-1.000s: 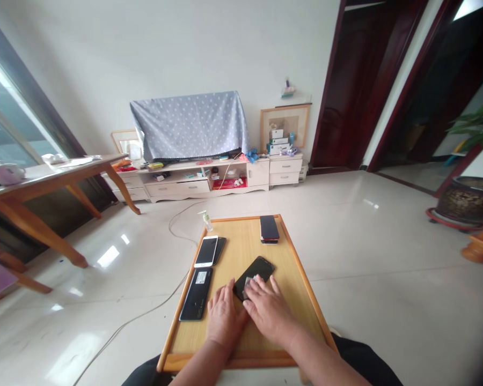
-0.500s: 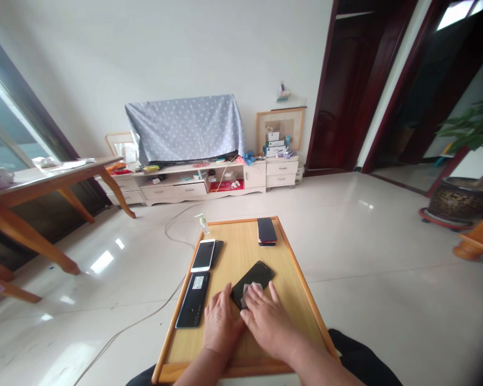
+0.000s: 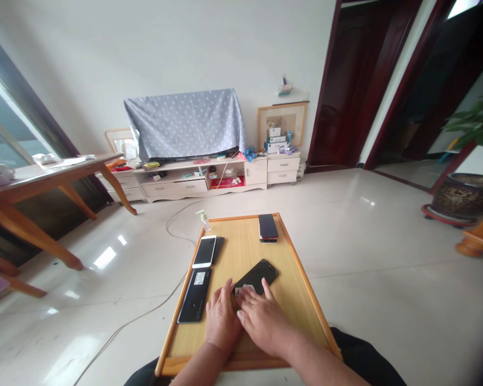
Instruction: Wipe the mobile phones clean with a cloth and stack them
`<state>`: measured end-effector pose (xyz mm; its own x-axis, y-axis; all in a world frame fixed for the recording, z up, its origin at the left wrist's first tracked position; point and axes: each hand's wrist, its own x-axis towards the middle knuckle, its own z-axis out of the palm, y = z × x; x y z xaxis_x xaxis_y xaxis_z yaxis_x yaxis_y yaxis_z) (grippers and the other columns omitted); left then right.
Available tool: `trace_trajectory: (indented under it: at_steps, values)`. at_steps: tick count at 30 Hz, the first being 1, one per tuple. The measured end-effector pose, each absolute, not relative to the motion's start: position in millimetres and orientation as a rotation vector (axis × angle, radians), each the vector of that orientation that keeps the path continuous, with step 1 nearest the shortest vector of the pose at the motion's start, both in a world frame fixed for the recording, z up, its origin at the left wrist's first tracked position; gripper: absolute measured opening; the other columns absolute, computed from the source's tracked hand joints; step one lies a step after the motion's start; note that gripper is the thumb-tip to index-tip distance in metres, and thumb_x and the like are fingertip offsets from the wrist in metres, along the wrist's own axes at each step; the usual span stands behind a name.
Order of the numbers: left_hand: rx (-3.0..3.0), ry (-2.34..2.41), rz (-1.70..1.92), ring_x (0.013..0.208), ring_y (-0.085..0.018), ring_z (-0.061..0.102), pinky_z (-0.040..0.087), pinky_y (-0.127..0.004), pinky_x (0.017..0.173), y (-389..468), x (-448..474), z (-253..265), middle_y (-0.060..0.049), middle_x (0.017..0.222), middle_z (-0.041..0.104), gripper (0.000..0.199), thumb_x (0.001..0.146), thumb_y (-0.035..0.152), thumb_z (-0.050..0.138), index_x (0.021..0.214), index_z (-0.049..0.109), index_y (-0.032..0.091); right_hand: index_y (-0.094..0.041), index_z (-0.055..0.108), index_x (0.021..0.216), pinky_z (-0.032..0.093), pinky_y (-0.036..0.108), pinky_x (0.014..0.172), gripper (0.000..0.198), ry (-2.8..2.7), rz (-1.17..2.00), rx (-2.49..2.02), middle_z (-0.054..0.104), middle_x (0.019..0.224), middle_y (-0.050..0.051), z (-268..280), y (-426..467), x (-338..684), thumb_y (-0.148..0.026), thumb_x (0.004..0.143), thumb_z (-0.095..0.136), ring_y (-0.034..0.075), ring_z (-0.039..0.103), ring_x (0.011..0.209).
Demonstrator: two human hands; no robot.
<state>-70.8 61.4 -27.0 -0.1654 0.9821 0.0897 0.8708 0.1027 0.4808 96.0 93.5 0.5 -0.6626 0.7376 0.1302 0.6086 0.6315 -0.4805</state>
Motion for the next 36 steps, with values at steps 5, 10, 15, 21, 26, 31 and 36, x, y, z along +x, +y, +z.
trace_trajectory:
  at_steps: [5, 10, 15, 21, 26, 31, 36]
  values:
    - [1.865, 2.144, 0.689, 0.132, -0.027, 0.046, 0.032, -0.043, 0.108, 61, -68, -26, -0.007, 0.137, 0.061, 0.079, 0.075, 0.038, 0.065, 0.146, 0.033, 0.022, -0.022, 0.047, 0.148, -0.007, 0.06, 0.119, 0.051, -2.386, 0.471, -1.556, 0.042, 0.155, 0.008, 0, 129, 109, -0.038, 0.106, 0.022, 0.027, 0.03, 0.148]
    - [1.849, 2.107, 0.713, 0.131, -0.025, 0.047, 0.032, -0.043, 0.108, 61, -72, -31, -0.008, 0.138, 0.061, 0.075, 0.082, 0.031, 0.057, 0.15, 0.026, 0.021, -0.024, 0.042, 0.151, -0.007, 0.053, 0.122, 0.051, -2.534, 0.534, -1.194, 0.044, 0.154, 0.005, -2, 111, 91, -0.039, 0.106, 0.021, 0.021, 0.03, 0.148]
    - [1.821, 2.125, 0.697, 0.135, -0.027, 0.045, 0.03, -0.044, 0.109, 63, -71, -30, -0.009, 0.139, 0.06, 0.081, 0.08, 0.035, 0.06, 0.152, 0.023, 0.022, -0.025, 0.044, 0.149, -0.01, 0.056, 0.121, 0.05, -2.509, 0.564, -1.255, 0.045, 0.154, 0.005, -2, 114, 84, -0.036, 0.106, 0.022, 0.021, 0.031, 0.147]
    - [1.821, 2.127, 0.653, 0.135, -0.027, 0.045, 0.031, -0.043, 0.109, 64, -68, -26, -0.011, 0.139, 0.059, 0.085, 0.077, 0.037, 0.062, 0.151, 0.025, 0.02, -0.023, 0.04, 0.151, -0.008, 0.053, 0.122, 0.051, -2.547, 0.544, -1.195, 0.036, 0.159, 0.005, -9, 123, 84, -0.037, 0.104, 0.025, 0.021, 0.023, 0.15]
    - [1.845, 2.151, 0.628, 0.134, -0.027, 0.045, 0.03, -0.042, 0.109, 64, -65, -23, -0.009, 0.136, 0.061, 0.083, 0.075, 0.04, 0.064, 0.149, 0.031, 0.021, -0.023, 0.038, 0.153, -0.008, 0.06, 0.119, 0.054, -2.403, 0.489, -1.551, 0.034, 0.16, 0.006, -11, 145, 99, -0.038, 0.105, 0.02, 0.025, 0.023, 0.15]
    - [1.847, 2.171, 0.569, 0.135, -0.027, 0.043, 0.03, -0.04, 0.109, 64, -64, -19, -0.009, 0.138, 0.059, 0.079, 0.074, 0.041, 0.063, 0.146, 0.038, 0.022, -0.013, 0.039, 0.152, -0.004, 0.056, 0.121, 0.056, -2.357, 0.414, -1.668, 0.032, 0.16, 0.012, -13, 141, 107, -0.035, 0.103, 0.025, 0.029, 0.022, 0.151]
    - [1.836, 2.184, 0.539, 0.137, -0.027, 0.042, 0.028, -0.04, 0.112, 64, -65, -20, -0.011, 0.143, 0.055, 0.075, 0.077, 0.045, 0.061, 0.145, 0.042, 0.021, -0.022, 0.04, 0.152, 0.001, 0.05, 0.124, 0.055, -2.509, 0.491, -1.314, 0.039, 0.157, 0.006, -11, 113, 111, -0.041, 0.105, 0.021, 0.023, 0.029, 0.148]
